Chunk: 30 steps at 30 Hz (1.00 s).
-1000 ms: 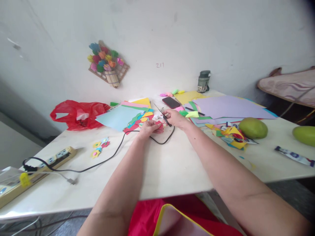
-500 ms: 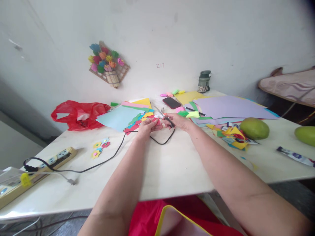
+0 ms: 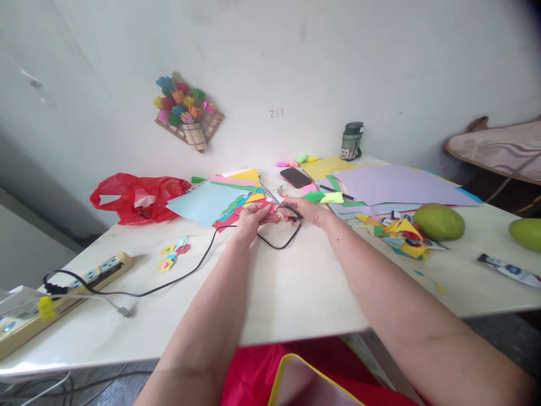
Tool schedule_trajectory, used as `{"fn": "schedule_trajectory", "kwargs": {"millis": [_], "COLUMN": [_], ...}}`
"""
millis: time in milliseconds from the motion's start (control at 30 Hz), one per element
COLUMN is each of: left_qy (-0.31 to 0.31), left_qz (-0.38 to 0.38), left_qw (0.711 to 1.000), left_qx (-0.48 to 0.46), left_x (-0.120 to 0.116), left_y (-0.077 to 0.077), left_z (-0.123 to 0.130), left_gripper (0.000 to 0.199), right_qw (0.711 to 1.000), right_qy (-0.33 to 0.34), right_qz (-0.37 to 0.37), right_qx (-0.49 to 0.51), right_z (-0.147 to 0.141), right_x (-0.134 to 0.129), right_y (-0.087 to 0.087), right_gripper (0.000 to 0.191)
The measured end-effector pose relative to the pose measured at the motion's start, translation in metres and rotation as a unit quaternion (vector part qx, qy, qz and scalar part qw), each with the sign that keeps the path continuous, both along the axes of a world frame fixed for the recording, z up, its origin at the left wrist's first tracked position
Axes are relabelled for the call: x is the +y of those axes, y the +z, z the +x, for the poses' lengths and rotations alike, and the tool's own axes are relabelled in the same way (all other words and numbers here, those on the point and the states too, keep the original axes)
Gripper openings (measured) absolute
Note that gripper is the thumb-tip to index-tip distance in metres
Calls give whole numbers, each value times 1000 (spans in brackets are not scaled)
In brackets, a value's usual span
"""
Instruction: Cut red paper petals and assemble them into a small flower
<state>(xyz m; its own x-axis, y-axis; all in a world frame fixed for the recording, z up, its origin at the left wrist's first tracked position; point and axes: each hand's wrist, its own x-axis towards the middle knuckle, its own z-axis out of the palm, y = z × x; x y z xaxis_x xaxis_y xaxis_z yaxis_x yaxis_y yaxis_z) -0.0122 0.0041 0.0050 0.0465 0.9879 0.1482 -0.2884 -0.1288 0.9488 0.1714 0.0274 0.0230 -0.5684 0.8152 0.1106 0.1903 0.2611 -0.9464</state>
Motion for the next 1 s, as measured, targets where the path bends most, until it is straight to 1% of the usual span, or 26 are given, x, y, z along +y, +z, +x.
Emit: {"fn": "schedule_trajectory", "kwargs": {"millis": [100,267,533,800,900,1000], "left_qy": [-9,-32,-24,-49,-48,-45], "left_qz": [-2,0,5,8,7,-2], "left_qw": [1000,999,999,998,998,998], "left_qx": [8,26,31,40,39,43], "left_x": [0,1,-2,2,3,2], "left_y": [0,-2,0,-4,-5,-4], "left_z": [-1,-4,-5,-7,-8,-7], "left_gripper": [41,38,37,37,38,40], "right_qw": [1000,999,997,999,999,999], "right_qy": [6,39,75,51,25,9], "right_qz": [-12,0,-4,-6,-22,-49], "right_qx": [-3,1,-13,-9,-4,18], "right_z": [2,6,10,10,10,9], "right_x": [1,6,8,4,1,0], "right_y": [0,-5,-6,-2,1,2], "right_gripper": [16,19,17,23,24,30]}}
